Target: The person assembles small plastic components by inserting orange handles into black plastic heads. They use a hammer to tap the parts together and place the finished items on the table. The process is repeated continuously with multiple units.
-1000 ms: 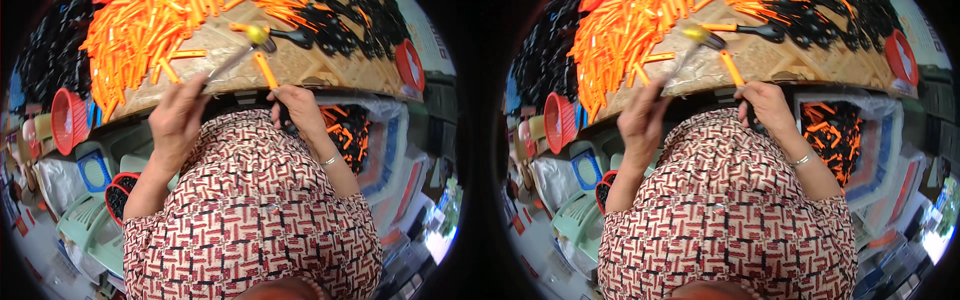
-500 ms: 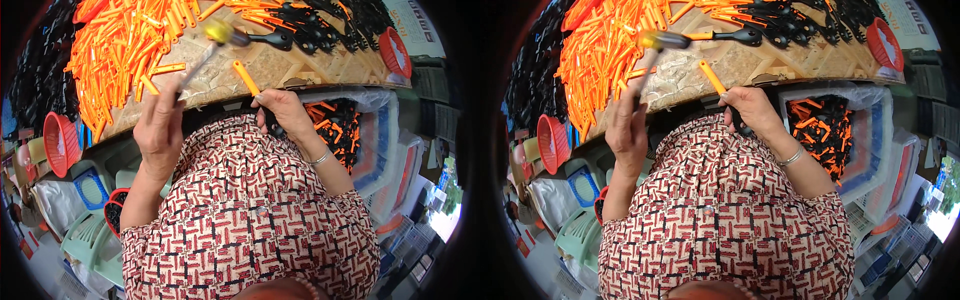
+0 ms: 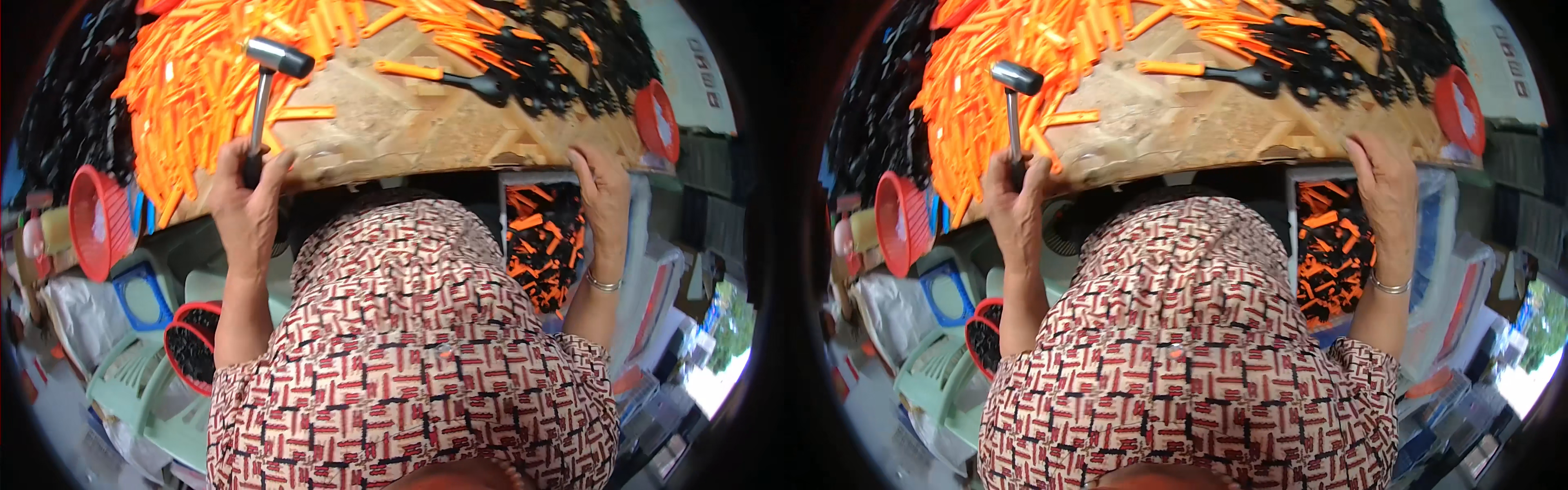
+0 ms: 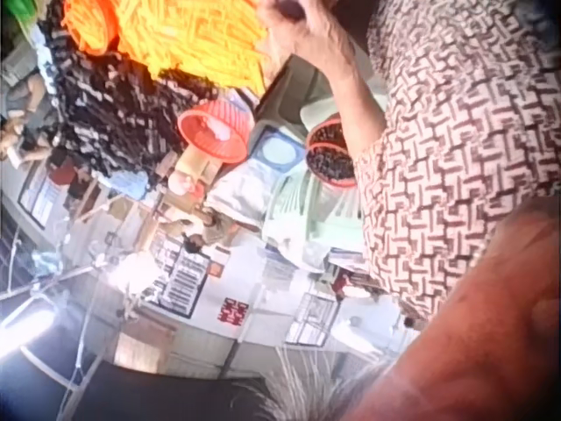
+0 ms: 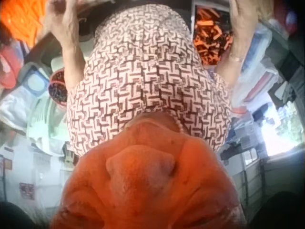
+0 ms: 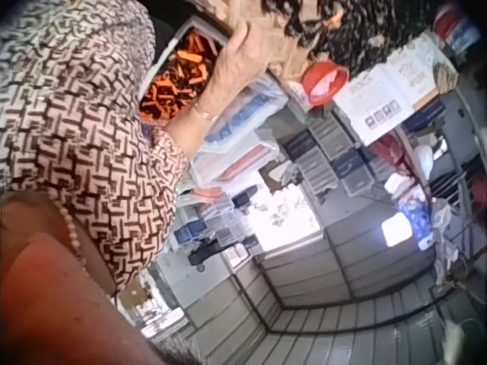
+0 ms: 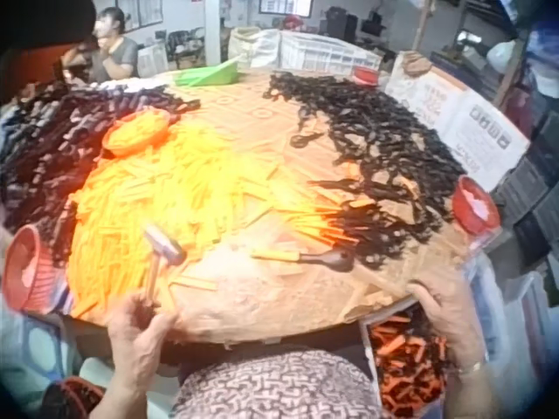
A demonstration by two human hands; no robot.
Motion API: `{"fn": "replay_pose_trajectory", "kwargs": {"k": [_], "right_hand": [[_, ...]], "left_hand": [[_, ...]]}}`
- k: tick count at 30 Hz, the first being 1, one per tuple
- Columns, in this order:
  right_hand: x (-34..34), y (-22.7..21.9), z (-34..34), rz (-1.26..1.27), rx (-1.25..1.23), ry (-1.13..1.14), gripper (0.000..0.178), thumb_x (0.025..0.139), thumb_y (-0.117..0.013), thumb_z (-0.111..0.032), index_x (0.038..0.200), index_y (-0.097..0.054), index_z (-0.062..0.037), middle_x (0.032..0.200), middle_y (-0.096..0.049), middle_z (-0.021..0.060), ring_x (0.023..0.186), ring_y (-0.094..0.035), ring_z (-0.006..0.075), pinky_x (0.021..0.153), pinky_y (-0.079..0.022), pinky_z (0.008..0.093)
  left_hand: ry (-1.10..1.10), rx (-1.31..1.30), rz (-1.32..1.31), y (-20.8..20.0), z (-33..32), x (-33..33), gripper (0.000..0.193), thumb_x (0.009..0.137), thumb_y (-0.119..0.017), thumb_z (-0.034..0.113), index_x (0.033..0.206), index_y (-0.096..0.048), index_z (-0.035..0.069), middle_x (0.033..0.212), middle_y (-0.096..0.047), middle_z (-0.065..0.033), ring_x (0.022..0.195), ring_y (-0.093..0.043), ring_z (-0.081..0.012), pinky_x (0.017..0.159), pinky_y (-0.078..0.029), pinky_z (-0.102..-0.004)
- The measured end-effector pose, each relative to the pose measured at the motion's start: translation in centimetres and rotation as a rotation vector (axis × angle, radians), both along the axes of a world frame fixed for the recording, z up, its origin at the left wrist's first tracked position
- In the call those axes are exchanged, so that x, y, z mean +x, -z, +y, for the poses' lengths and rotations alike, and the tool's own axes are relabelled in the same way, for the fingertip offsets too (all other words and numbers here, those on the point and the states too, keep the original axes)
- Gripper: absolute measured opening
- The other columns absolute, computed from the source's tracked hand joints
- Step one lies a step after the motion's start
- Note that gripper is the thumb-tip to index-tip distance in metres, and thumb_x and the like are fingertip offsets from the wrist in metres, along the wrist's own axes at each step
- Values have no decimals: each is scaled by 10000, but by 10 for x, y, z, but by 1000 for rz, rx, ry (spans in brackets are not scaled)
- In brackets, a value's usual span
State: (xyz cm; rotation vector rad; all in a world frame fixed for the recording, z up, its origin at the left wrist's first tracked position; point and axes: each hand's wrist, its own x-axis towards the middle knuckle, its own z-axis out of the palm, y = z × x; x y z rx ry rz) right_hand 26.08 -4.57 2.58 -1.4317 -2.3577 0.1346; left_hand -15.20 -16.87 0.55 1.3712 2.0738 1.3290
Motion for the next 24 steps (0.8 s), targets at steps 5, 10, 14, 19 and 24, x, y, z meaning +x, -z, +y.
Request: {"fn": "replay_pose_trajectory", "kwargs": {"k": [5, 10, 14, 19, 24], "right_hand": [[-112, 19, 41, -134, 436, -323, 256, 878, -659, -106, 1127, -673, -45, 1047, -661, 70, 998, -605, 229, 849, -446, 375], [-136, 36, 53, -267, 484, -347, 251, 856, -593, -101, 1084, -659, -20, 959, -620, 72, 965, -576, 230, 871, -427, 375], [-136, 29, 30, -144, 405, -405, 202, 842, -652, -78, 1037, -646, -28, 891, -571, 85, 950, -568, 254, 876, -418, 389], [-115, 22, -25, 310, -79, -280, 161, 912, -641, -6, 1067, -671, 24, 862, -622, 112, 756, -627, 240, 696, -489, 329], [-95, 43, -64, 702, -634, -116, 188, 968, -591, 11, 1126, -683, 51, 821, -604, 55, 625, -586, 100, 571, -450, 243]], "left_hand": [[-22, -26, 135, -10, 8, -20, 134, 882, -757, 92, 935, -659, 18, 684, -536, -27, 610, -497, -133, 583, -427, -292], [44, -98, 81, -6, 2, -33, 146, 848, -736, 22, 968, -662, -16, 951, -625, -73, 820, -644, -163, 739, -509, -291], [210, -54, 453, -3, 12, -52, 270, 820, -746, 31, 1085, -703, 54, 1132, -596, -84, 923, -645, -217, 789, -526, -325], [391, -162, 630, -8, 19, -63, 450, 781, -794, 86, 1208, -726, 210, 1263, -572, -56, 922, -648, -219, 816, -549, -343], [631, -121, 840, -32, 25, -55, 472, 721, -817, 153, 1173, -734, 261, 1335, -584, -2, 977, -613, -239, 810, -564, -369]]}}
